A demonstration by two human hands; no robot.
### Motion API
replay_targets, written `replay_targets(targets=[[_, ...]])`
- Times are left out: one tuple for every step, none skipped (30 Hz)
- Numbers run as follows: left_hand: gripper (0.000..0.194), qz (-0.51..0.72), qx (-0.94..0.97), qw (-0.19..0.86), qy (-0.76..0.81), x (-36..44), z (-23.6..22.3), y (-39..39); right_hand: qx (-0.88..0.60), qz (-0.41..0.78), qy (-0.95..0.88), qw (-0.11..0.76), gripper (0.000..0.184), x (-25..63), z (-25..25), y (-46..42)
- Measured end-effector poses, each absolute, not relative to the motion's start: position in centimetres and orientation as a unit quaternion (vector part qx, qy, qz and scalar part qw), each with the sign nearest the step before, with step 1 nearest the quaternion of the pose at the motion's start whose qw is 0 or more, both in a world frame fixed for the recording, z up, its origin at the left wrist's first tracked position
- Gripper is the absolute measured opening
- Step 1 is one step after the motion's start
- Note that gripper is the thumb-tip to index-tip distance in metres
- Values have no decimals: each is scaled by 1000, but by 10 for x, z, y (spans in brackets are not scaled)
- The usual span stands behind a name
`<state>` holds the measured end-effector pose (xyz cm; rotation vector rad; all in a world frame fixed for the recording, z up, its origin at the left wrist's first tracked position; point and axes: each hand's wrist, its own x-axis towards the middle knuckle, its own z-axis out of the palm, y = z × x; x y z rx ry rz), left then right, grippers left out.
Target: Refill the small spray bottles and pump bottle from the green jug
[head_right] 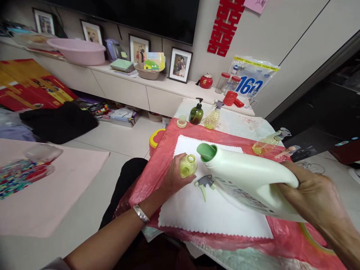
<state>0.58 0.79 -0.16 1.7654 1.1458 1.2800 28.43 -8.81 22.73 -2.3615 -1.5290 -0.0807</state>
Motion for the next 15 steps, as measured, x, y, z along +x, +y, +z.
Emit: replay_targets(targets=[[90,492,679,327,437,6,-2,8,-828,-33,-542,139,43,284,229,-89],[89,493,681,322,435,6,-2,8,-829,-37,-546,115,44,283,231,-89],[88,496,683,316,434,6,-2,8,-830,-40,-549,92,45,283,232,-89],[87,497,684,310,435,6,-2,7,-830,-42,-551,69,45,283,233,-90],[86,498,685,305,435,6,-2,7,-830,-44,-554,47,44,283,234,-90],[85,498,685,302,437,7,-1,7,-829,-46,-557,28,43,283,234,-90],[84,499,685,301,438,7,-1,7,-827,-48,-560,11,43,282,235,-90],[84,500,685,301,437,7,-2,7,-825,-48,-563,-4,43,282,237,-89],[83,503,685,301,434,7,-2,7,-824,-48,-565,-20,43,280,238,-89],[83,506,684,301,430,8,-3,7,-823,-47,-564,-35,44,279,240,-87],[84,510,683,301,427,8,-3,7,-823,-45,-564,-53,44,277,242,-86],[84,512,683,301,425,8,-4,7,-823,-43,-563,-70,45,275,244,-84],[85,513,683,302,423,8,-5,7,-821,-44,-562,-85,46,273,246,-82],[85,513,683,304,422,7,-5,7,-819,-45,-564,-99,46,272,247,-80],[85,512,684,306,420,7,-5,7,-814,-49,-569,-110,46,271,248,-78]])
